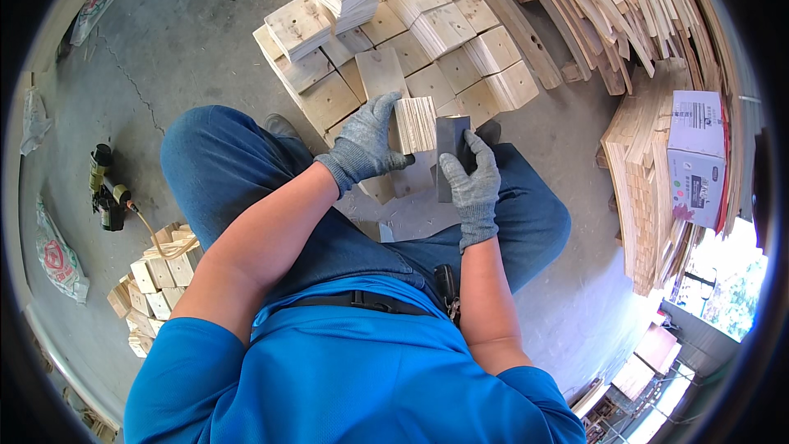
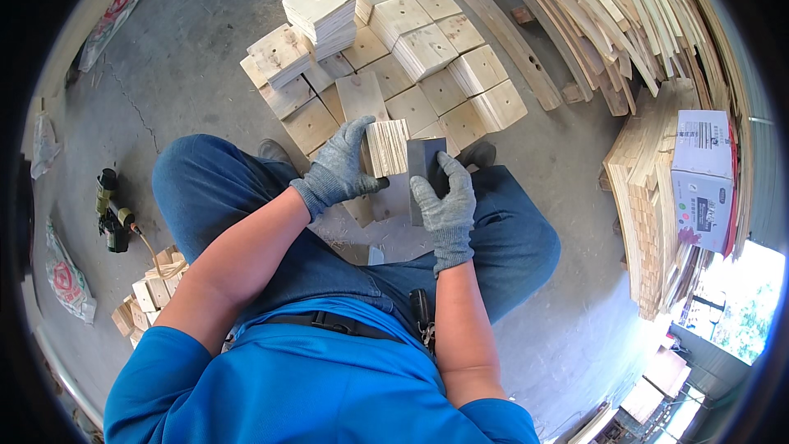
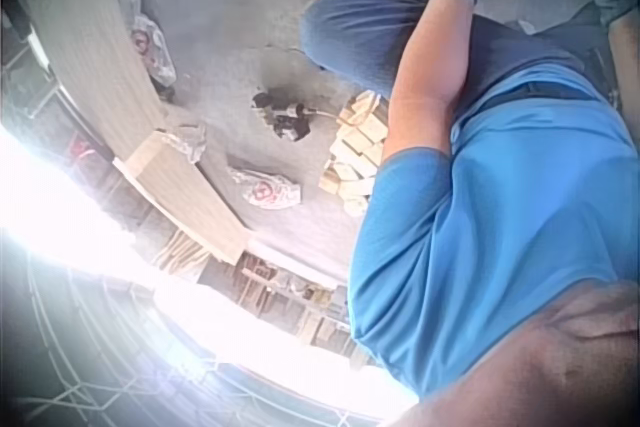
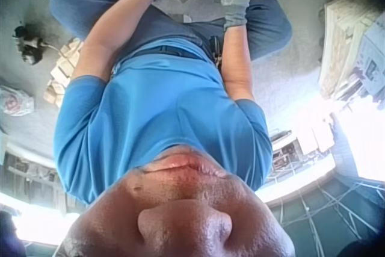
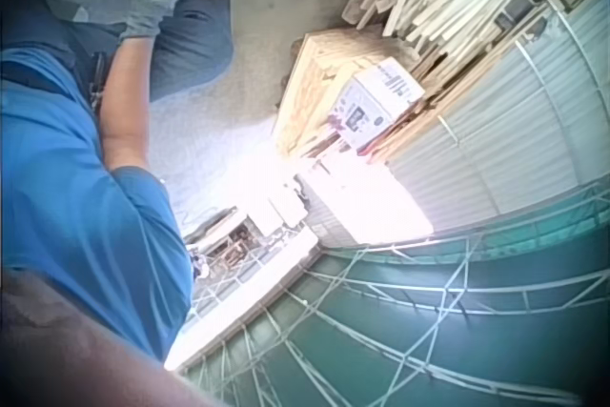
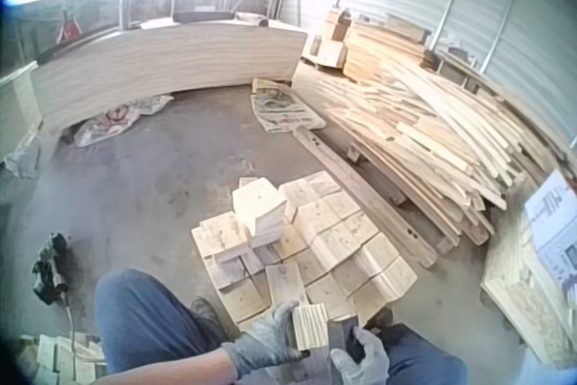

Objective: The person sits on the floor and sands small wooden blocks using a sanding block. They handle each block individually, rubbing all sides, then place the finished pieces into a stack.

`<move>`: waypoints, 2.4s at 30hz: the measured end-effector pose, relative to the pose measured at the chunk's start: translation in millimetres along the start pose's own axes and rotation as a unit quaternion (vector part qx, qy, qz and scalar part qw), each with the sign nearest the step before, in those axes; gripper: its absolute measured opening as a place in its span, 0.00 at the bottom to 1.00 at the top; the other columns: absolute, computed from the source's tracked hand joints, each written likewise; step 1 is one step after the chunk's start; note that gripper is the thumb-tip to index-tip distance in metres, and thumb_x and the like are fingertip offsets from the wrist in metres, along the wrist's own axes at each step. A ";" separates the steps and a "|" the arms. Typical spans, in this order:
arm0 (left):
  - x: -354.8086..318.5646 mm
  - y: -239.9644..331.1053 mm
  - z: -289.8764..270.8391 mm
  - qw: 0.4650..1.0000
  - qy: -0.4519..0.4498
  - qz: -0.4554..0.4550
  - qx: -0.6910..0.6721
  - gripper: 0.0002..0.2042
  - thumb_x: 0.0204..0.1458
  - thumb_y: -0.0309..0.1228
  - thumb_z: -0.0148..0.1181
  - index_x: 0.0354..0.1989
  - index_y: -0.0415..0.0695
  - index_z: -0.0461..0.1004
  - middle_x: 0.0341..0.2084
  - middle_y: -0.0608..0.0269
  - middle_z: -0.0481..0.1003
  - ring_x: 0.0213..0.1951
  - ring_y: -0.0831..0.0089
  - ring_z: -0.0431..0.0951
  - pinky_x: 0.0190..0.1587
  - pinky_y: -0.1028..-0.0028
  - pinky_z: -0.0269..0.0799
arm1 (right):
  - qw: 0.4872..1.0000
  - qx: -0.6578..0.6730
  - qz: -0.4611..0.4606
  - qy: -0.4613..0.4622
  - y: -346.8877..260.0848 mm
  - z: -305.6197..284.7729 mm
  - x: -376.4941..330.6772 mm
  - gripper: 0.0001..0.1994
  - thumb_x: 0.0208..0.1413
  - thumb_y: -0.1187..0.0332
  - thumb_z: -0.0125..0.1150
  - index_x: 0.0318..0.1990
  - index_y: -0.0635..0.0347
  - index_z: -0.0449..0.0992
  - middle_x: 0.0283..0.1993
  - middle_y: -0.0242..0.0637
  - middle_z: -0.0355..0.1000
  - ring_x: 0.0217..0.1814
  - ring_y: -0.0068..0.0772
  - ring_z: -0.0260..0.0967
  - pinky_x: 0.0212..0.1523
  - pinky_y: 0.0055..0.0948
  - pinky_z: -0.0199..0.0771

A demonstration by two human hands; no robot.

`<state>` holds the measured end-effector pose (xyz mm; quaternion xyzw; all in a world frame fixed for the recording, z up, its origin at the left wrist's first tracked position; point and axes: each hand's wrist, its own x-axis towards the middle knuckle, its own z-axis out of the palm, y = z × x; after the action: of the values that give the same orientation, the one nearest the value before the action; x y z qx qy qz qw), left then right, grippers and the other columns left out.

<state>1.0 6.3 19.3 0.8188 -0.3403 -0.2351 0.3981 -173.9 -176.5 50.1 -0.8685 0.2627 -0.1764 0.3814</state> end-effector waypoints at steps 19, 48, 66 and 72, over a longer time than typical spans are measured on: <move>0.7 -3.2 4.5 1.000 0.024 0.012 -0.002 0.56 0.37 0.46 0.85 0.75 0.42 0.58 0.65 0.42 0.68 0.68 0.44 0.70 0.74 0.57 0.67 | 0.998 0.035 0.045 -0.009 5.7 0.3 -0.1 0.33 0.55 0.63 0.82 0.66 0.65 0.76 0.63 0.49 0.78 0.64 0.44 0.77 0.67 0.40 0.77; 1.2 -7.6 7.0 0.999 0.034 0.031 -0.006 0.55 0.37 0.46 0.85 0.75 0.43 0.59 0.65 0.42 0.69 0.68 0.44 0.71 0.73 0.57 0.68 | 0.973 0.191 0.122 -0.036 3.8 -1.9 2.3 0.30 0.61 0.64 0.77 0.68 0.65 0.74 0.60 0.42 0.80 0.57 0.31 0.78 0.60 0.32 0.81; 1.4 -6.4 6.8 0.999 0.033 0.024 -0.003 0.55 0.37 0.45 0.84 0.75 0.43 0.59 0.65 0.44 0.68 0.68 0.46 0.71 0.73 0.57 0.68 | 0.954 0.247 0.165 -0.049 4.5 -2.0 1.9 0.26 0.66 0.66 0.72 0.68 0.66 0.75 0.60 0.41 0.80 0.57 0.30 0.77 0.60 0.31 0.80; 0.8 -1.6 2.9 0.999 0.031 0.019 -0.007 0.55 0.37 0.46 0.83 0.75 0.43 0.59 0.65 0.44 0.69 0.68 0.45 0.71 0.73 0.57 0.69 | 0.955 0.222 0.188 -0.057 16.9 2.1 4.7 0.27 0.65 0.65 0.73 0.67 0.68 0.75 0.60 0.43 0.80 0.57 0.31 0.78 0.60 0.31 0.79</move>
<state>0.2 5.0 16.2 0.8164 -0.3417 -0.2047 0.4181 -174.5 -187.8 36.5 -0.7052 0.3535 -0.1053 0.6055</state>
